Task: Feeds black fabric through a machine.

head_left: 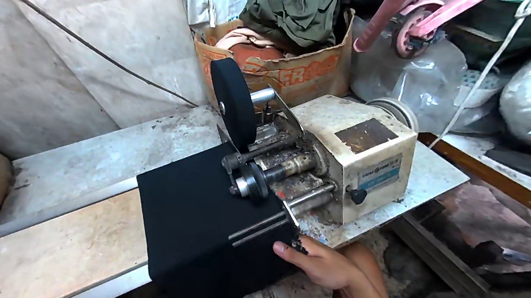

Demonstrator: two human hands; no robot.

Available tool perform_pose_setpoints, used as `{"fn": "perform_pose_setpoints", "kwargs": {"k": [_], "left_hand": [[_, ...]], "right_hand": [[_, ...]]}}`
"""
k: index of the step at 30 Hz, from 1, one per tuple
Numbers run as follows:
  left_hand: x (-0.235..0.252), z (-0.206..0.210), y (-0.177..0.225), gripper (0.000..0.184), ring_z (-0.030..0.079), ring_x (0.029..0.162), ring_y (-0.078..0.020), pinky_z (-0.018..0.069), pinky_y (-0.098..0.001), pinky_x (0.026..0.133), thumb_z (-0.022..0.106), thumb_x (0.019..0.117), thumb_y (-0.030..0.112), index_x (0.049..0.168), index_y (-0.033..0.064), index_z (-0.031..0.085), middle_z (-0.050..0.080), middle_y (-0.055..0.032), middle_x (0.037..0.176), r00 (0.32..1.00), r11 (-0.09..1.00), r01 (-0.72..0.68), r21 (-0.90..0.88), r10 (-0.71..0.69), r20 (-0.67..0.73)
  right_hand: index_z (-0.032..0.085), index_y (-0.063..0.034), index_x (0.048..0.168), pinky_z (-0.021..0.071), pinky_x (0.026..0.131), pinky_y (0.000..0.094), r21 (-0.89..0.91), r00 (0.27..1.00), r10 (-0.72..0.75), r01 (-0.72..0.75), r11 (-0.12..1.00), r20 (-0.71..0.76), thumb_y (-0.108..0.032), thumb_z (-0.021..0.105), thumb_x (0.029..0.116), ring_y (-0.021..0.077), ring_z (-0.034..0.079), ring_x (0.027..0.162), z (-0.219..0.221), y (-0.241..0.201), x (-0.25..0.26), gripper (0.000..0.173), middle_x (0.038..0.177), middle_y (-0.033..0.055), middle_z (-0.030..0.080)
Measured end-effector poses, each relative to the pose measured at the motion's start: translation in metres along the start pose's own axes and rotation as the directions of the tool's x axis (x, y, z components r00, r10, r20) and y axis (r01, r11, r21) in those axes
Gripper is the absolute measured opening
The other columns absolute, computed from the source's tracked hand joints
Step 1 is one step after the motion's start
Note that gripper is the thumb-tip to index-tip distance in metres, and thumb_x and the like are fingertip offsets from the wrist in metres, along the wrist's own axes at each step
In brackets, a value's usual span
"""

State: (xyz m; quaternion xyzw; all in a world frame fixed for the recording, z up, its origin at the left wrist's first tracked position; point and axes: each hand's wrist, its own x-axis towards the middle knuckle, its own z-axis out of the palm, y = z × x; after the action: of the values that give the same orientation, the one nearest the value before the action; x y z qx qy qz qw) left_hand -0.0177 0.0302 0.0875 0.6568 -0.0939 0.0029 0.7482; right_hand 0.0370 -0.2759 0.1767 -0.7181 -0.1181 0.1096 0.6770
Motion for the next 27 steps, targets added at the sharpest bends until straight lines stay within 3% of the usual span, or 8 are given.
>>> {"fn": "perform_pose_setpoints", "kwargs": {"k": [4,8,10,13,19,27], "left_hand": [[0.004,0.0,-0.005,0.032,0.07,0.099,-0.0022,0.0582,-0.025,0.092,0.08,0.0877,0.019,0.117,0.024,0.07,0.075,0.0124,0.108,1.0,1.0,-0.017,-0.006,0.017,-0.01],[0.005,0.002,-0.007,0.039,0.068,0.1,-0.0001,0.057,-0.0241,0.093,0.078,0.0881,0.012,0.123,0.0181,0.062,0.073,0.0141,0.108,0.997,0.999,-0.018,0.05,0.022,-0.073],[0.006,0.004,-0.004,0.031,0.07,0.095,-0.0003,0.0589,-0.024,0.088,0.079,0.0874,0.012,0.114,0.0196,0.064,0.074,0.014,0.101,0.997,0.999,-0.013,0.05,0.017,-0.08],[0.005,0.003,-0.004,0.037,0.068,0.101,-0.0009,0.0572,-0.0252,0.093,0.078,0.0884,0.012,0.121,0.0173,0.062,0.073,0.0134,0.108,0.998,0.998,-0.018,0.063,0.022,-0.064],[0.008,0.006,-0.002,0.035,0.068,0.1,-0.001,0.057,-0.0248,0.094,0.077,0.089,0.012,0.12,0.0177,0.061,0.073,0.0136,0.108,0.998,0.999,-0.02,0.046,0.023,-0.056],[0.011,0.011,0.005,0.026,0.071,0.094,-0.0013,0.0603,-0.0243,0.087,0.075,0.0898,0.006,0.113,0.0163,0.069,0.076,0.0114,0.101,0.996,0.999,-0.034,0.039,0.037,-0.082]], "right_hand": [[0.068,-0.0064,0.115,0.0536,0.096,0.026,0.007,1.0,-0.015,0.015,1.0,0.009,-0.041,0.046,0.1076,-0.0016,0.065,0.104,0.0,-0.001,0.001,0.042,0.106,-0.0034,0.072],[0.067,-0.0062,0.116,0.0547,0.096,0.0256,0.025,0.999,-0.033,0.032,0.999,0.009,-0.039,0.046,0.1077,-0.0014,0.066,0.104,0.0,0.0,0.001,0.04,0.106,-0.0039,0.073],[0.068,-0.0065,0.116,0.0546,0.096,0.0261,0.032,0.999,-0.043,0.043,0.999,0.007,-0.039,0.046,0.1079,-0.0012,0.066,0.104,0.0,0.0,0.002,0.04,0.107,-0.0039,0.073],[0.068,-0.0069,0.115,0.0544,0.096,0.0259,0.013,1.0,-0.023,0.023,1.0,-0.002,-0.04,0.046,0.1079,-0.0015,0.066,0.103,0.001,0.0,0.001,0.04,0.105,-0.0041,0.073],[0.068,-0.0075,0.117,0.0556,0.096,0.0275,0.031,1.0,-0.003,0.003,1.0,-0.007,-0.04,0.046,0.1076,0.0001,0.067,0.104,0.001,0.0,0.0,0.04,0.107,-0.0039,0.073],[0.068,-0.0084,0.114,0.0551,0.094,0.0256,0.016,1.0,-0.008,0.008,1.0,-0.018,-0.042,0.046,0.1073,-0.0018,0.066,0.101,0.002,-0.001,0.001,0.041,0.103,-0.0056,0.072]]}}
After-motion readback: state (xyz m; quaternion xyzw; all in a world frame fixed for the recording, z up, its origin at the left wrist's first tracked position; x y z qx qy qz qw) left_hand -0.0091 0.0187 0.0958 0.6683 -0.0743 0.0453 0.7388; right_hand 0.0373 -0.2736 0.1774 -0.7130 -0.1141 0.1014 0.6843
